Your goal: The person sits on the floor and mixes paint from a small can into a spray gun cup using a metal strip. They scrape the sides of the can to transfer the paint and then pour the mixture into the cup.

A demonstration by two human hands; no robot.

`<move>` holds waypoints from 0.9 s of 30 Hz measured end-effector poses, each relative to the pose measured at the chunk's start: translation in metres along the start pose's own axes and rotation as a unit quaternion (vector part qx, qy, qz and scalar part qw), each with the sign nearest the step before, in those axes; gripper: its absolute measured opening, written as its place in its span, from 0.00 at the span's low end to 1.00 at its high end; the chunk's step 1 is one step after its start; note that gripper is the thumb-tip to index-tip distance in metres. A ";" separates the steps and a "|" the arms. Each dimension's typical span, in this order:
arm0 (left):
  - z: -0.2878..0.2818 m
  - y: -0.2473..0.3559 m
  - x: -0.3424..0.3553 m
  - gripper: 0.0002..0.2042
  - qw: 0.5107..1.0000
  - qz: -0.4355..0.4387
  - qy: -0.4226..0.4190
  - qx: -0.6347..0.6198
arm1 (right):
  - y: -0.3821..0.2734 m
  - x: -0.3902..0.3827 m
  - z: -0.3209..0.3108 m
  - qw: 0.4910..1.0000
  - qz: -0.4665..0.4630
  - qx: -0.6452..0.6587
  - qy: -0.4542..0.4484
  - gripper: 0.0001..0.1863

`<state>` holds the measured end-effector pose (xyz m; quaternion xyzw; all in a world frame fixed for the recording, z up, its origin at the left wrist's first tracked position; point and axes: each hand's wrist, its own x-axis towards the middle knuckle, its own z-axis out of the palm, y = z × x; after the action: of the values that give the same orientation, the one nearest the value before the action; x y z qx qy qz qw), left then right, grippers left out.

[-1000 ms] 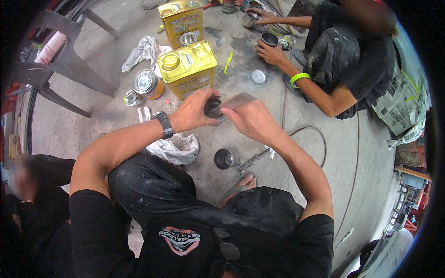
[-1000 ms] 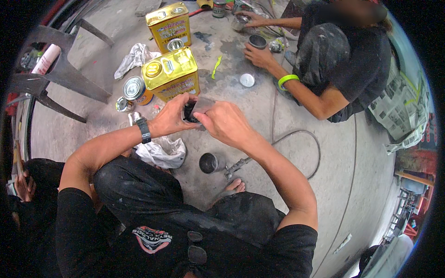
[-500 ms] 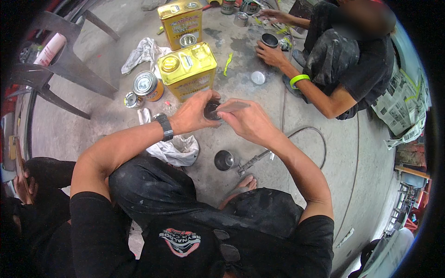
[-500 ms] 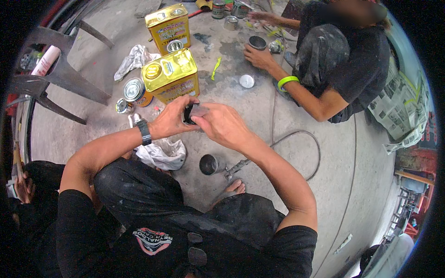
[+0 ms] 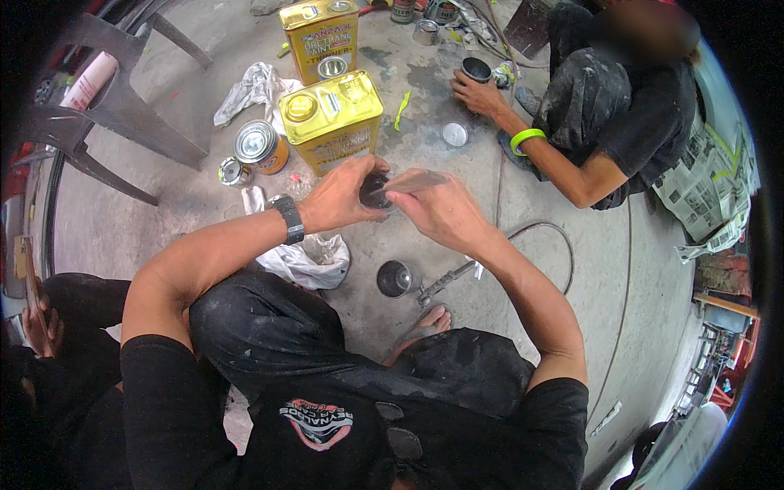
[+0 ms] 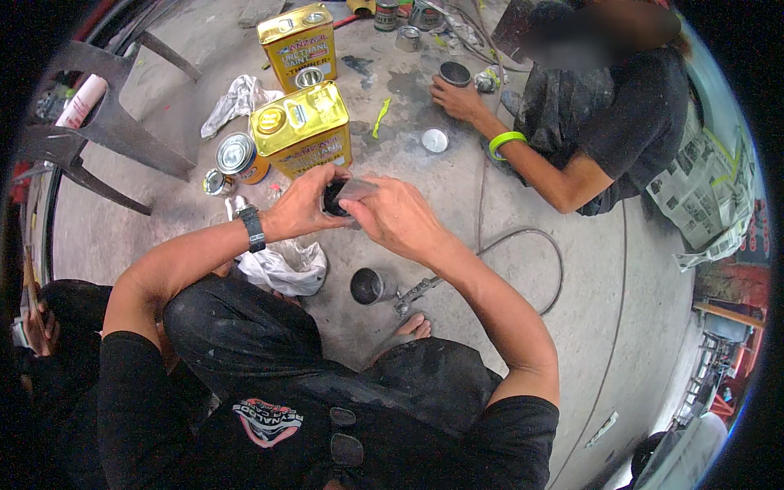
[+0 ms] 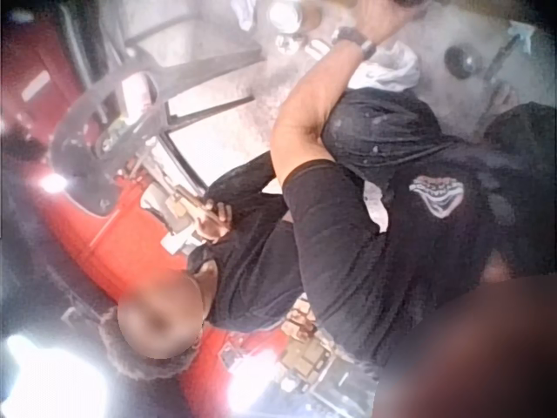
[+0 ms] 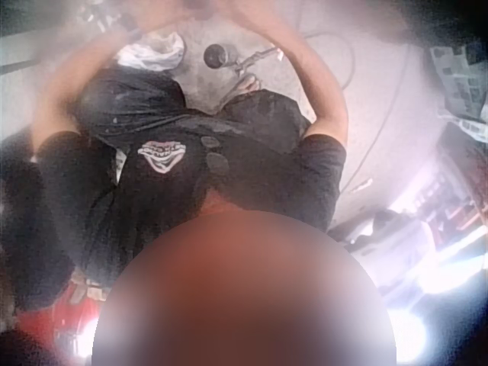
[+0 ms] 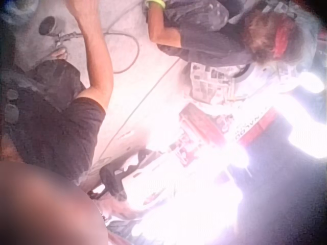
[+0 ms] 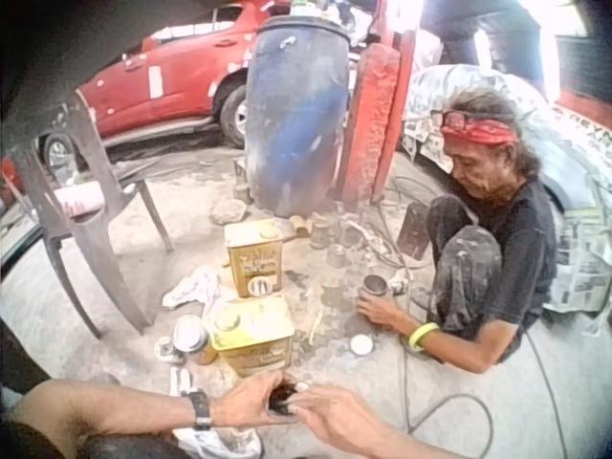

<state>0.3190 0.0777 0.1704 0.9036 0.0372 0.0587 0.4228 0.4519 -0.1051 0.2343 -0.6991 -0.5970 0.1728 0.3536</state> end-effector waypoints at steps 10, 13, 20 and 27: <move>0.002 -0.004 -0.001 0.33 1.000 0.020 0.020 0.003 | 0.009 -0.004 -0.002 0.993 -0.010 -0.115 -0.025 0.09; 0.002 -0.003 -0.002 0.33 1.000 0.010 0.019 -0.002 | 0.007 -0.002 -0.008 0.989 -0.044 -0.140 0.010 0.08; 0.001 -0.002 0.001 0.34 1.000 0.008 0.023 -0.004 | 0.005 0.000 -0.009 0.998 -0.025 -0.062 0.003 0.09; -0.001 0.002 -0.001 0.34 1.000 -0.002 0.006 0.003 | 0.014 -0.002 -0.004 0.984 -0.003 -0.159 -0.086 0.09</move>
<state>0.3184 0.0768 0.1723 0.9044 0.0417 0.0636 0.4198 0.4640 -0.1091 0.2269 -0.7268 -0.6474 0.1341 0.1862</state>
